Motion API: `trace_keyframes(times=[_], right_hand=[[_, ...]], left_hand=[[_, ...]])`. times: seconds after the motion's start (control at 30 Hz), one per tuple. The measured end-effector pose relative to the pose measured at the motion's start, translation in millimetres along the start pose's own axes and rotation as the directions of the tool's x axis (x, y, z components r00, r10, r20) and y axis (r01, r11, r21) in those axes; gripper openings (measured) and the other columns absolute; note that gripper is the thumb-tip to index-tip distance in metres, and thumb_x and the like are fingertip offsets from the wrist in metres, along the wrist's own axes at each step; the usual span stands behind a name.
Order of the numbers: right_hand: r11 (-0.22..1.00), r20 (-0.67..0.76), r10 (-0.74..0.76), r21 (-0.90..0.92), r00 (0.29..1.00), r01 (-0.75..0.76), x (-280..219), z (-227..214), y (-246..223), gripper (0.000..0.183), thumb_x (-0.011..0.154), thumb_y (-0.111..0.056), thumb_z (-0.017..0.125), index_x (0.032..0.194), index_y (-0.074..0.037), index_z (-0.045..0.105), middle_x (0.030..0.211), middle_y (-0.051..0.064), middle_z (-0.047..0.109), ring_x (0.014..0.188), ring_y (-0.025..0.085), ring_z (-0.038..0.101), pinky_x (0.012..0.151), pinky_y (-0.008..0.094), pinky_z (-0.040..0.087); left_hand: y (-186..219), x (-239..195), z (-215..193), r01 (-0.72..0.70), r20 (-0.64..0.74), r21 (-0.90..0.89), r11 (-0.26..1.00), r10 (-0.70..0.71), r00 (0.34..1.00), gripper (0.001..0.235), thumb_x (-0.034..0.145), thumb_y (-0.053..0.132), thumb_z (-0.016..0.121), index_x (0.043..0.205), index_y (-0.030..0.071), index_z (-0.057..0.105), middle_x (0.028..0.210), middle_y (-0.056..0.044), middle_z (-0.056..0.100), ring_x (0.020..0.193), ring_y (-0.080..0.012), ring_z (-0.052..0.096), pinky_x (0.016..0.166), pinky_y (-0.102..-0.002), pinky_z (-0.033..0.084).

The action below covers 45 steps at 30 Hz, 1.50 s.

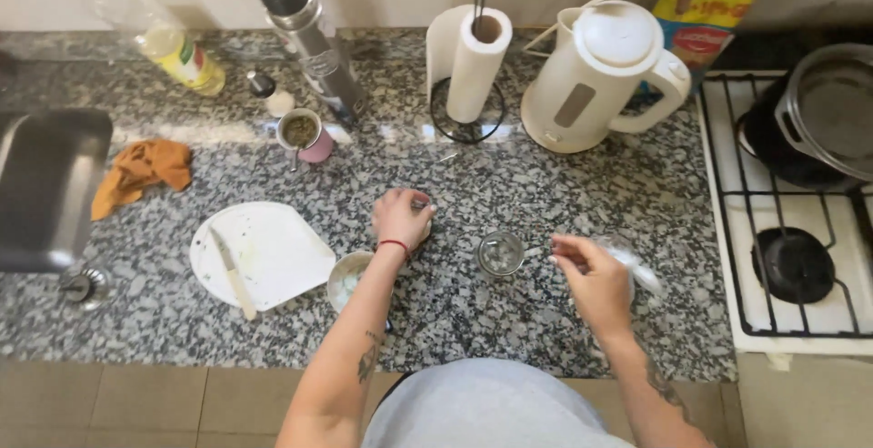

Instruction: The person transfers contents from a small bowl into a glass jar, seals it, and then proceeds to wash dishes. They wash a cutting board, a knife, a spoon, and a small bowl using a sponge and soap at the sink, placing the cleaned items into a dish rack.

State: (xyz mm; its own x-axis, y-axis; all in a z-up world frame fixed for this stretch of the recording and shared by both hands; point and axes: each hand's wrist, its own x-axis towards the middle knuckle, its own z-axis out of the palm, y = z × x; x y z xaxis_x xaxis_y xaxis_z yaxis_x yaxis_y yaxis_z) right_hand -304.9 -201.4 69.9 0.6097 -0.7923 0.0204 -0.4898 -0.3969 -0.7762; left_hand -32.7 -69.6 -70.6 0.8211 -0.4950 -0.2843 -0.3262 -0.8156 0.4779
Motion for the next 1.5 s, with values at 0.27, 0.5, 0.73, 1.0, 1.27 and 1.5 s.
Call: trace_keyframes(times=[0.27,0.5,0.73,1.0,1.27,1.5], right_hand=[[0.798,0.035,0.326,0.526,0.945,-0.295,-24,-13,-62,0.029,0.097,-0.031,0.048,0.088,-0.012,0.068,0.066,0.009,0.062,0.062,0.018,0.059,0.060,0.029,0.051],[0.173,0.500,0.182,0.831,0.847,-0.528,-34,-10,-123,0.056,0.095,-0.037,0.023,0.139,-0.007,0.040,0.130,0.018,0.052,0.119,0.031,0.049,0.100,0.044,0.037],[0.751,-0.064,-0.459,-0.561,0.886,0.349,22,-84,-1,0.049,0.075,-0.026,0.077,0.118,-0.008,0.064,0.113,0.011,0.065,0.104,0.030,0.058,0.091,0.040,0.040],[0.984,0.060,0.175,-0.018,0.983,-0.174,2,-43,136,0.038,0.071,0.000,0.070,0.106,-0.012,0.063,0.125,0.008,0.060,0.120,0.034,0.050,0.099,0.044,0.039],[0.463,0.162,0.325,0.832,0.932,-0.306,-29,-75,39,0.038,0.084,-0.004,0.051,0.122,-0.008,0.054,0.115,0.014,0.061,0.100,0.025,0.060,0.089,0.041,0.046],[0.961,0.356,-0.189,0.261,0.915,0.097,-60,-66,-2,0.046,0.060,0.007,0.060,0.101,-0.013,0.068,0.117,0.010,0.057,0.117,0.030,0.052,0.101,0.043,0.033]], left_hand=[[154,-160,-73,-0.806,-0.568,0.010,0.592,0.666,0.483,0.037,0.082,0.033,0.063,0.115,0.019,0.059,0.116,-0.007,0.061,0.111,-0.0304,0.055,0.098,-0.043,0.038],[133,-181,-82,-0.901,-0.455,0.194,0.389,0.849,0.268,0.045,0.089,0.019,0.053,0.132,0.035,0.049,0.141,0.005,0.046,0.136,-0.0209,0.037,0.113,-0.037,0.022],[18,-179,-131,-0.546,-0.475,-0.298,0.783,0.375,0.796,0.042,0.084,0.002,0.051,0.126,0.007,0.048,0.105,-0.006,0.067,0.098,-0.0245,0.062,0.090,-0.039,0.045],[48,-189,-112,-0.491,-0.281,-0.506,0.709,0.403,0.871,0.036,0.079,-0.001,0.061,0.112,0.012,0.059,0.086,-0.003,0.069,0.080,-0.0226,0.067,0.075,-0.035,0.050],[115,-191,-99,-0.522,-0.037,-0.594,0.612,0.627,0.778,0.028,0.084,0.014,0.063,0.112,0.018,0.061,0.094,0.002,0.071,0.086,-0.0201,0.069,0.075,-0.034,0.052],[134,-202,-57,-0.668,0.065,-0.580,0.466,0.844,0.533,0.037,0.081,0.018,0.066,0.116,0.012,0.056,0.109,-0.010,0.059,0.096,-0.0373,0.062,0.080,-0.046,0.052]])
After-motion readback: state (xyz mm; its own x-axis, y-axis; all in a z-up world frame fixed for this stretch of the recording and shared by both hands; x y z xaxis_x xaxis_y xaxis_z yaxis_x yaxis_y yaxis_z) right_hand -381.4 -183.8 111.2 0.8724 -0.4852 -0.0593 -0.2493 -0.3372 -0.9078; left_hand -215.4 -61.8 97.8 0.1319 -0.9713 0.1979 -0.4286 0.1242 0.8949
